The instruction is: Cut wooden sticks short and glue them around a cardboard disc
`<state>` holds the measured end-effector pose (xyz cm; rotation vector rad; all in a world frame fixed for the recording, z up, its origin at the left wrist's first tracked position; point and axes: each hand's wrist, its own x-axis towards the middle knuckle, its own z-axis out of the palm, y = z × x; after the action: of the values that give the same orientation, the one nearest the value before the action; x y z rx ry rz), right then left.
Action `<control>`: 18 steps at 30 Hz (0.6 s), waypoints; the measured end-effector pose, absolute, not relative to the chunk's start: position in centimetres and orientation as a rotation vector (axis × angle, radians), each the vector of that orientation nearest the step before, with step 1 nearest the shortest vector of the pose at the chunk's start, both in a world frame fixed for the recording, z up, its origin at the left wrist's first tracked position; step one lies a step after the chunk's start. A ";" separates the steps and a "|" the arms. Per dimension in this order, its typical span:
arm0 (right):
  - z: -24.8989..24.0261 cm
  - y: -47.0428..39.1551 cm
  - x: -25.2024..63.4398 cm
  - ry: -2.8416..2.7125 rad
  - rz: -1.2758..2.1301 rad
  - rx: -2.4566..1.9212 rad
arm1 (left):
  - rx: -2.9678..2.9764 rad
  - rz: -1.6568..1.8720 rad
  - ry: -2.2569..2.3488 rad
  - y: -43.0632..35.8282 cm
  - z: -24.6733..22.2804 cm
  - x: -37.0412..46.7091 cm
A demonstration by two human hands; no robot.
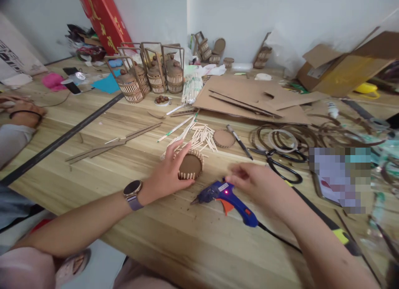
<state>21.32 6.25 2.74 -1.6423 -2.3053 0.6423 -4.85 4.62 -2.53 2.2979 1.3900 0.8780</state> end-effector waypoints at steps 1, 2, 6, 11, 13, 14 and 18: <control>2.9 6.9 20.9 -2.326 0.551 -1.655 | 2.301 0.878 1.386 4.6 -2.5 -4.9; 3.0 7.6 20.3 -2.360 0.497 -1.637 | 2.302 0.880 1.383 4.7 -2.5 -4.9; 2.8 10.7 16.8 -2.546 0.414 -1.504 | 2.306 0.884 1.370 4.7 -2.5 -4.9; 1.3 13.4 13.9 -2.649 0.430 -1.462 | 2.318 0.872 1.361 4.7 -2.4 -4.9; 1.0 13.7 14.0 -2.693 0.451 -1.452 | 2.315 0.864 1.362 4.7 -2.4 -4.9; 0.9 13.6 14.3 -2.715 0.462 -1.443 | 2.315 0.860 1.362 4.7 -2.4 -4.9; 0.9 12.5 16.0 -2.768 0.472 -1.419 | 2.324 0.857 1.370 4.6 -2.4 -4.9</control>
<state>16.01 12.55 0.92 -1.4189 -2.7683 0.4724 -4.93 4.61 -2.36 2.3241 1.3702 0.8565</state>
